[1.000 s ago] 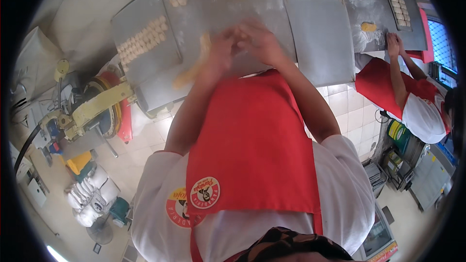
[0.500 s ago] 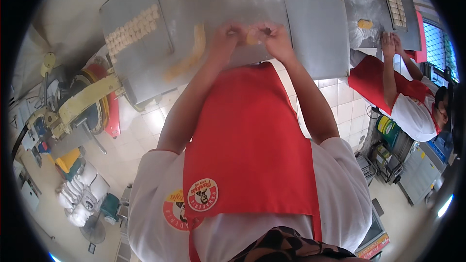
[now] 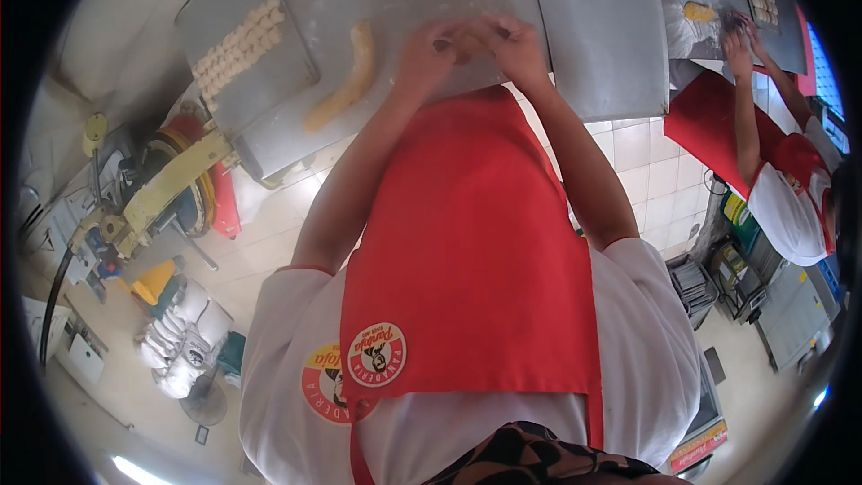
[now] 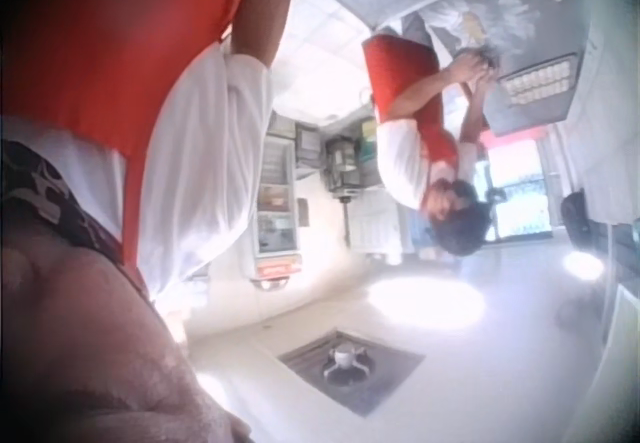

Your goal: The person pulls a tray of dough pieces from a rack and closes the door. They then take pieces of dough and roll them into small balls by hand on a metal table.

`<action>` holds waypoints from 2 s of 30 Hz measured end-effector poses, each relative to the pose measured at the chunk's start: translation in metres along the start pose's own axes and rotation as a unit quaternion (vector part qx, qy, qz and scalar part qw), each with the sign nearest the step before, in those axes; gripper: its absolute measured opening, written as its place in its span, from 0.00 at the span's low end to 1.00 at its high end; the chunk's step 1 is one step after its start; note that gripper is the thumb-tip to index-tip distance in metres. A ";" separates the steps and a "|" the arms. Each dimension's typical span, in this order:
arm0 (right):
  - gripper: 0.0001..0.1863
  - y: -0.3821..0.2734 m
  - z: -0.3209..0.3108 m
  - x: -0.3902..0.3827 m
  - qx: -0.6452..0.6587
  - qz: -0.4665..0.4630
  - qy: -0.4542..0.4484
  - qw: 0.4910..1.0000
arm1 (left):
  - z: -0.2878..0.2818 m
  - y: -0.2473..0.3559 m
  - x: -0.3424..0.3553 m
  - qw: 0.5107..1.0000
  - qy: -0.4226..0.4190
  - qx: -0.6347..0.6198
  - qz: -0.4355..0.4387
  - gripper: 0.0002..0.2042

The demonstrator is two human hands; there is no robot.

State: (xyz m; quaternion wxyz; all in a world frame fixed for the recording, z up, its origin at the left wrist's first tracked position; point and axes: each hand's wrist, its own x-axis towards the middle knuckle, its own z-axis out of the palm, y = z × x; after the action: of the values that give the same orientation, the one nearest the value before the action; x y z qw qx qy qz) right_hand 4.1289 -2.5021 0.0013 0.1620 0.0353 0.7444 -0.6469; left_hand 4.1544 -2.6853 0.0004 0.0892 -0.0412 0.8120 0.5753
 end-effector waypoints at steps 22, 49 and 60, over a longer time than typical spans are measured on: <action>0.18 0.092 -0.047 0.067 -0.309 -0.182 -0.056 0.932 | 0.072 -0.071 0.072 0.958 0.054 0.275 0.068 0.13; 0.19 0.056 0.006 0.150 -0.384 0.034 -0.102 0.917 | 0.085 -0.044 0.039 0.988 0.146 0.009 -0.043 0.20; 0.19 0.079 -0.030 0.118 -0.314 -0.241 -0.076 0.915 | 0.069 -0.113 0.014 0.991 0.116 0.062 -0.021 0.11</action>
State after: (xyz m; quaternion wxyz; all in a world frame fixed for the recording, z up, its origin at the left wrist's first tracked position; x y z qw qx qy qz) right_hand 4.0324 -2.4790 -0.1040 0.0603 -0.2470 0.8805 -0.4001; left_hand 4.1663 -2.6578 -0.1288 0.0091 -0.1189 0.8498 0.5135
